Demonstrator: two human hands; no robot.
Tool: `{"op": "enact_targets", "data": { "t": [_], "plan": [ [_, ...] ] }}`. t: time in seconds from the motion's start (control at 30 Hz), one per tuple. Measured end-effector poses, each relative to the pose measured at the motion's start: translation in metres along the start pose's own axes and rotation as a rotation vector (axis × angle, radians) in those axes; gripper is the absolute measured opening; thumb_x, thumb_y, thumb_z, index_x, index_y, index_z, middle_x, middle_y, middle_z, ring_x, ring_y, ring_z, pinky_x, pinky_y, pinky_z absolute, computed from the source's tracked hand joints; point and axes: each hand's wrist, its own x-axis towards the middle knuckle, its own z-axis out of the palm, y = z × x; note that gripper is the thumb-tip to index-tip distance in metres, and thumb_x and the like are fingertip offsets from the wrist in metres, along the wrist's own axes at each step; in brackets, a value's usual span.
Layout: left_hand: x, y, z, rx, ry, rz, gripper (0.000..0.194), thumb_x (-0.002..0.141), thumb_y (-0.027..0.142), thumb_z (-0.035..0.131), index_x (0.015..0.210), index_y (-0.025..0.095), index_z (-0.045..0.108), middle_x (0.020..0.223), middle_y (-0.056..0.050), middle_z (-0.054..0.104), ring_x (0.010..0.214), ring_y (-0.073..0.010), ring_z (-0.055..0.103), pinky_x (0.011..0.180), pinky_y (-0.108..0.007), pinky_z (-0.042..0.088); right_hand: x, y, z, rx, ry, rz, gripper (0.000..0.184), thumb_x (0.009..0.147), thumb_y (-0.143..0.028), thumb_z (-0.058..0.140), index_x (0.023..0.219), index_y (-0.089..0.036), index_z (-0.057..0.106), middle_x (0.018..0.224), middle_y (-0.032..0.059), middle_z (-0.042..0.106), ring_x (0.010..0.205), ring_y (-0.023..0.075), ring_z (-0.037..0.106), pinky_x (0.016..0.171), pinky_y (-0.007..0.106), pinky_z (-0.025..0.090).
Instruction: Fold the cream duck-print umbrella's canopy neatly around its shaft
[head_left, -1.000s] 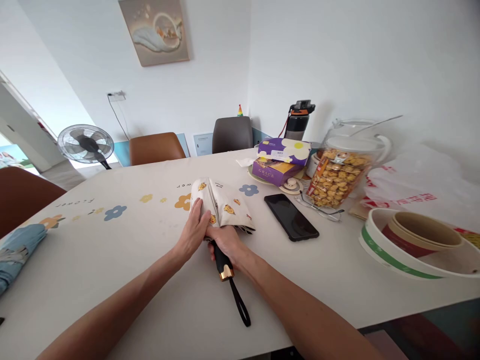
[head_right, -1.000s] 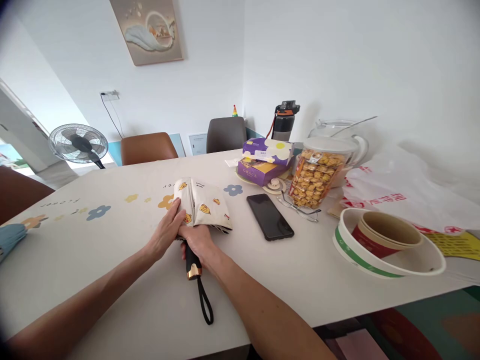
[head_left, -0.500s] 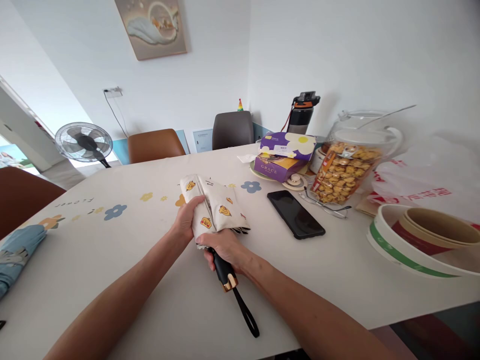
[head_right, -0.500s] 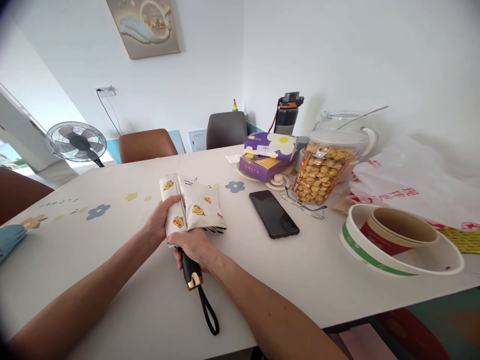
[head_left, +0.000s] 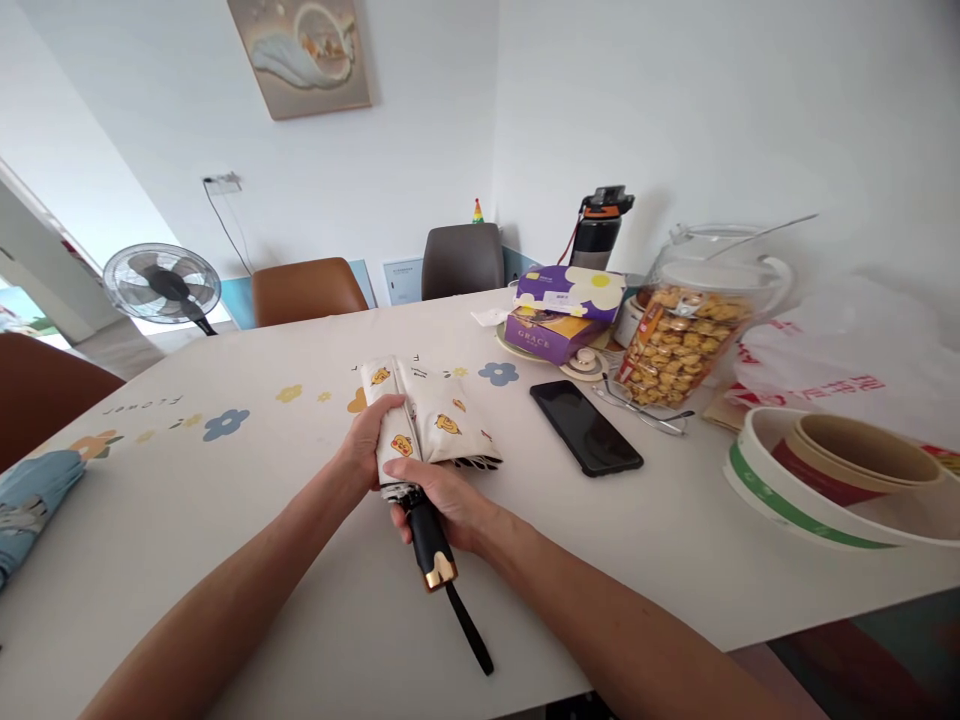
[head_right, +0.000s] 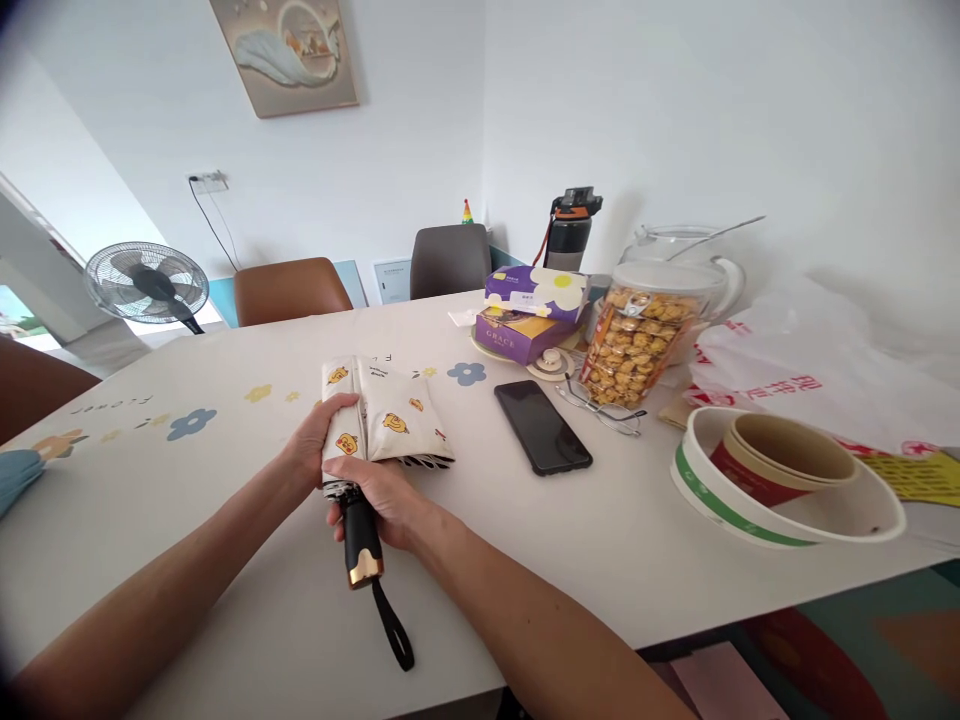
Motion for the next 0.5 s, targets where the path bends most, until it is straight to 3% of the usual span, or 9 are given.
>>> {"op": "enact_targets", "data": {
  "t": [0.1,0.2,0.37,0.43,0.5],
  "plan": [
    [0.006,-0.004,-0.003,0.089,0.018,0.039,0.037,0.064,0.031,0.066,0.095,0.012,0.057,0.071,-0.008,0.064,0.065,-0.0217,0.063,0.060,-0.033,0.053,0.003,0.003,-0.001,0.005,0.088,-0.004,0.029,0.067,-0.027,0.066,0.088,-0.017,0.050,0.061,-0.0033,0.051,0.039,0.0087,0.047,0.031,0.022,0.042],
    [0.009,-0.006,-0.005,0.278,0.056,0.175,0.040,0.064,0.033,0.066,0.097,0.012,0.056,0.081,-0.010,0.064,0.073,-0.0228,0.063,0.064,-0.034,0.052,0.005,0.003,-0.002,0.012,0.162,-0.013,0.026,0.067,-0.024,0.065,0.087,-0.018,0.049,0.056,-0.0051,0.048,0.038,0.0086,0.046,0.031,0.021,0.041],
    [-0.001,-0.001,0.002,0.905,0.323,0.652,0.047,0.069,0.030,0.058,0.113,0.018,0.049,0.122,-0.011,0.049,0.112,-0.0259,0.047,0.090,-0.040,0.041,0.005,-0.001,-0.002,0.062,0.170,0.003,0.019,0.067,-0.022,0.064,0.078,-0.016,0.050,0.055,-0.0043,0.047,0.038,0.0073,0.044,0.033,0.021,0.042],
    [-0.011,0.000,0.014,1.108,0.217,0.751,0.041,0.074,0.031,0.052,0.114,0.022,0.050,0.124,-0.006,0.049,0.114,-0.0233,0.045,0.093,-0.037,0.040,0.006,-0.002,-0.002,0.079,0.159,0.011,0.018,0.067,-0.023,0.064,0.076,-0.015,0.050,0.055,-0.0034,0.048,0.039,0.0079,0.045,0.034,0.022,0.042],
    [-0.021,-0.001,0.031,1.279,-0.010,0.725,0.034,0.078,0.032,0.046,0.110,0.024,0.054,0.115,-0.003,0.056,0.106,-0.0207,0.051,0.088,-0.033,0.042,0.007,-0.002,-0.002,0.087,0.175,0.020,0.013,0.070,-0.022,0.060,0.076,-0.015,0.049,0.053,-0.0028,0.048,0.039,0.0095,0.045,0.034,0.024,0.042]
  ]
}}
